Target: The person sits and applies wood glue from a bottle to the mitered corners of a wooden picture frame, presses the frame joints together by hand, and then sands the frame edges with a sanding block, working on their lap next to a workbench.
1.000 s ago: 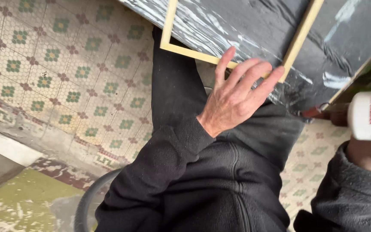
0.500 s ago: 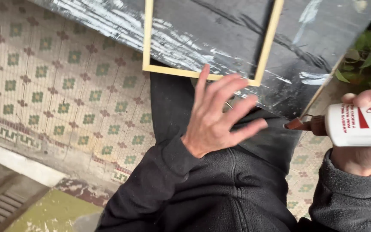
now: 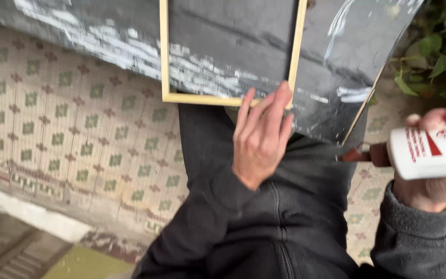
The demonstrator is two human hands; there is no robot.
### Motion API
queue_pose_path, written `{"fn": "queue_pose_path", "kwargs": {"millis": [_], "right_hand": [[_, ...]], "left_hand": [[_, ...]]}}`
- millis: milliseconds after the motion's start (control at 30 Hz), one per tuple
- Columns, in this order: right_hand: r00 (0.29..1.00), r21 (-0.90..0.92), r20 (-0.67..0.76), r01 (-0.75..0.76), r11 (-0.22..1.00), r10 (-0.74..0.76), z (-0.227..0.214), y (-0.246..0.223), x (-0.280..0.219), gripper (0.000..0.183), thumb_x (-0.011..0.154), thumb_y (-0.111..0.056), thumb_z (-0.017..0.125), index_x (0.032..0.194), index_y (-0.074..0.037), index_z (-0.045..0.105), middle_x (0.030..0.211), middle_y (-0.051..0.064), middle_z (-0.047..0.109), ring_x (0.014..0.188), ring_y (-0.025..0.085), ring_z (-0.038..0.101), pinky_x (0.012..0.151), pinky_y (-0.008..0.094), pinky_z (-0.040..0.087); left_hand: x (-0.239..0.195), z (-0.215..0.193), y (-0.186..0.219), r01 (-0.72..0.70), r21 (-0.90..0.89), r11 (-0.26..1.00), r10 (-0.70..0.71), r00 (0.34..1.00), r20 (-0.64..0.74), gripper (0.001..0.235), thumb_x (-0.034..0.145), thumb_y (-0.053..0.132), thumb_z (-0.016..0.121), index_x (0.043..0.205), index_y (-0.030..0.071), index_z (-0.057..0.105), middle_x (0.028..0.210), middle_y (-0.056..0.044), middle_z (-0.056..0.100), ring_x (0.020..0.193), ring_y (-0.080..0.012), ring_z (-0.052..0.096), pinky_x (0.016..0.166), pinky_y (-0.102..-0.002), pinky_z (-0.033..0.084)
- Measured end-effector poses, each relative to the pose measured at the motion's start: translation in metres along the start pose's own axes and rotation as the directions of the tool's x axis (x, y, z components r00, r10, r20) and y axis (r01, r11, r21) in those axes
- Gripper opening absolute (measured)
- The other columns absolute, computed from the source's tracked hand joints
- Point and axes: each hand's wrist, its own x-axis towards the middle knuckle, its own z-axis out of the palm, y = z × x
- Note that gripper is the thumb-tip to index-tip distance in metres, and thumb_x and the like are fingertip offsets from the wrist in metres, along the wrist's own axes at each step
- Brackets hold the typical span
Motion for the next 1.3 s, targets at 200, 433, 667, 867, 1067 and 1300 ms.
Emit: {"fn": "queue_pose_path", "kwargs": {"millis": [200,433,667,867,1067,1300], "right_hand": [[1.000,0.047,-0.002,0.021,0.999,-0.021,-0.024,0.129,-0.066,0.074,0.100,-0.075,0.057,0.136,-0.010,0.054,0.116,0.004,0.056,0.111,0.016,0.059,0.106,0.030,0.050],[0.999,0.068,0.002,0.041,0.997,-0.041,-0.004,0.128,-0.078,0.074,0.099,-0.074,0.057,0.137,-0.010,0.055,0.118,0.003,0.057,0.113,0.016,0.059,0.108,0.030,0.049],[0.998,0.078,-0.044,0.039,0.996,-0.035,-0.014,0.132,-0.099,0.073,0.099,-0.073,0.057,0.137,-0.010,0.055,0.120,0.003,0.057,0.115,0.016,0.059,0.109,0.030,0.049],[0.999,0.107,-0.031,0.043,0.993,-0.040,-0.023,0.132,-0.099,0.073,0.099,-0.072,0.057,0.138,-0.010,0.055,0.121,0.003,0.057,0.117,0.016,0.059,0.111,0.030,0.049],[0.996,0.135,0.008,0.084,0.987,-0.086,-0.012,0.129,-0.078,0.073,0.099,-0.072,0.057,0.138,-0.010,0.055,0.123,0.003,0.057,0.118,0.016,0.059,0.112,0.030,0.049],[0.991,0.148,0.008,0.128,0.981,-0.131,0.033,0.085,-0.056,0.073,0.099,-0.071,0.057,0.139,-0.010,0.055,0.124,0.003,0.057,0.120,0.016,0.059,0.114,0.030,0.049]], "left_hand": [[0.006,-0.005,-0.009,-0.129,-0.106,0.986,0.112,0.982,-0.152,0.086,0.092,0.017,0.086,0.157,0.006,0.031,0.129,-0.009,0.067,0.130,-0.0279,0.063,0.125,-0.053,0.038],[0.035,0.003,-0.009,0.056,-0.184,0.981,-0.065,0.997,-0.043,0.107,0.093,0.025,0.085,0.165,0.001,0.009,0.139,-0.020,0.060,0.131,-0.0296,0.063,0.118,-0.045,0.051],[-0.004,-0.023,0.003,-0.082,-0.021,0.996,0.082,0.996,0.033,0.097,0.092,0.020,0.083,0.161,0.000,0.018,0.141,-0.013,0.068,0.139,-0.0330,0.058,0.128,-0.058,0.033],[-0.002,-0.031,-0.010,-0.209,-0.196,0.958,0.212,0.977,-0.007,0.093,0.096,0.026,0.084,0.162,0.004,0.022,0.136,-0.003,0.068,0.139,-0.0271,0.059,0.130,-0.055,0.025],[0.051,-0.013,0.000,0.038,-0.047,0.998,-0.037,0.999,0.007,0.104,0.094,0.031,0.081,0.168,0.004,0.012,0.129,-0.017,0.066,0.117,-0.0282,0.065,0.108,-0.045,0.050],[0.098,0.027,-0.017,-0.041,0.043,0.998,0.046,0.990,-0.133,0.111,0.086,0.021,0.080,0.162,0.003,0.000,0.131,-0.032,0.060,0.099,-0.0311,0.063,0.088,-0.042,0.057]]}}
